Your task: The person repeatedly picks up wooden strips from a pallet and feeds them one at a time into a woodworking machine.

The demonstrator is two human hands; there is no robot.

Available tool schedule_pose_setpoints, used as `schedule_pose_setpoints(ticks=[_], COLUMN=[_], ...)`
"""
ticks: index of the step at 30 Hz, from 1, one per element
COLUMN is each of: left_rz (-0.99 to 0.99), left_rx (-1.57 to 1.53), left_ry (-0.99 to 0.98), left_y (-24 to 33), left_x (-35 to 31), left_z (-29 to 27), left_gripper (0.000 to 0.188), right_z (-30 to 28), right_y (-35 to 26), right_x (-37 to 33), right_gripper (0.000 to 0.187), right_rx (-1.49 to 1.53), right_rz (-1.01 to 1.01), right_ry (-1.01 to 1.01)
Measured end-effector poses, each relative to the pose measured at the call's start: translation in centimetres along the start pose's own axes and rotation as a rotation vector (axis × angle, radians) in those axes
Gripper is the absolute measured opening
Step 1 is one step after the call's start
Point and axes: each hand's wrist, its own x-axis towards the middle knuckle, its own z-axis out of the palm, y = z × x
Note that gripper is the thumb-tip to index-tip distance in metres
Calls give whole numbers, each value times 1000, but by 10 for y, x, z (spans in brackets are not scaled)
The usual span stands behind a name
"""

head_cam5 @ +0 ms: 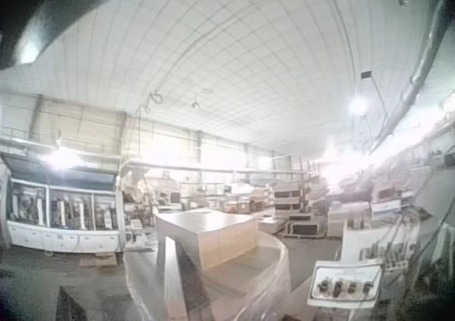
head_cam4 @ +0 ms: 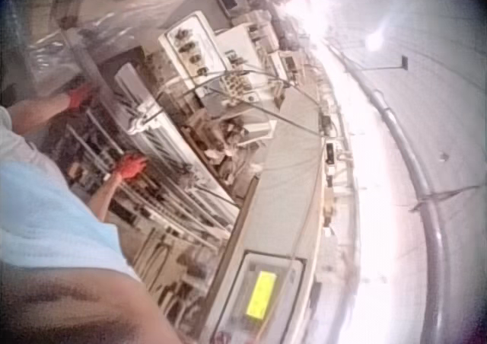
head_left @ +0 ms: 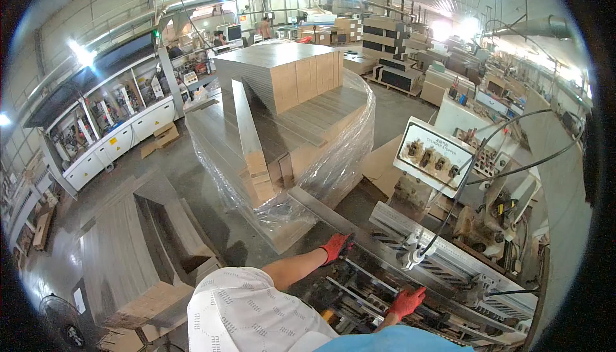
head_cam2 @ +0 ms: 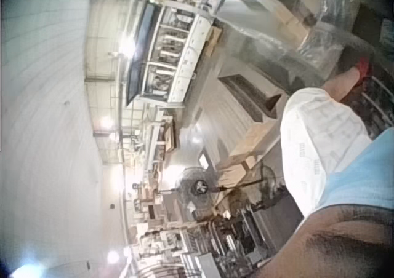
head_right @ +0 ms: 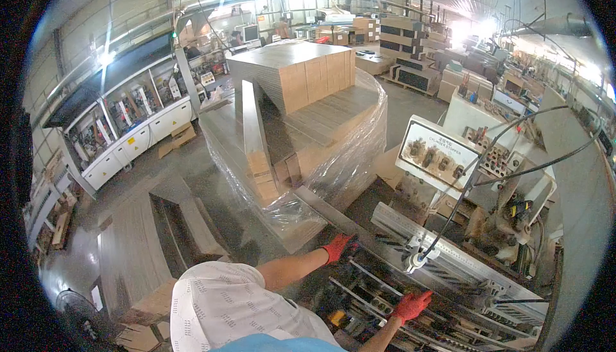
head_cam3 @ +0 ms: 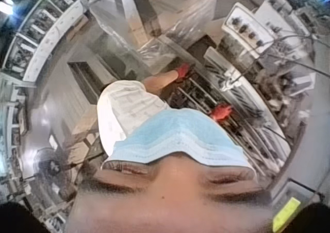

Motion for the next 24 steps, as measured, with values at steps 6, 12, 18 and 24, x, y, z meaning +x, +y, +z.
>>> schedule_pose_setpoints(ticks=[6,12,18,24], left_rz=[-125,-11,-164,-38], left_rx=[-356,-394,-419,-359], left_ry=[-35,47,123,153], left_y=[-8,-10,-1,-17], left_x=[9,27,21,7], left_z=[-11,-21,5,-36], left_gripper=[32,30,22,26], right_z=[-1,8,17,26], right_y=[-13,-13,28,63], right_x=[-3,4,29,73], right_gripper=[57,62,69,71], right_rx=[-59,-18,-212,-168], right_rz=[49,87,21,-74], right_ry=[15,-84,128,297])
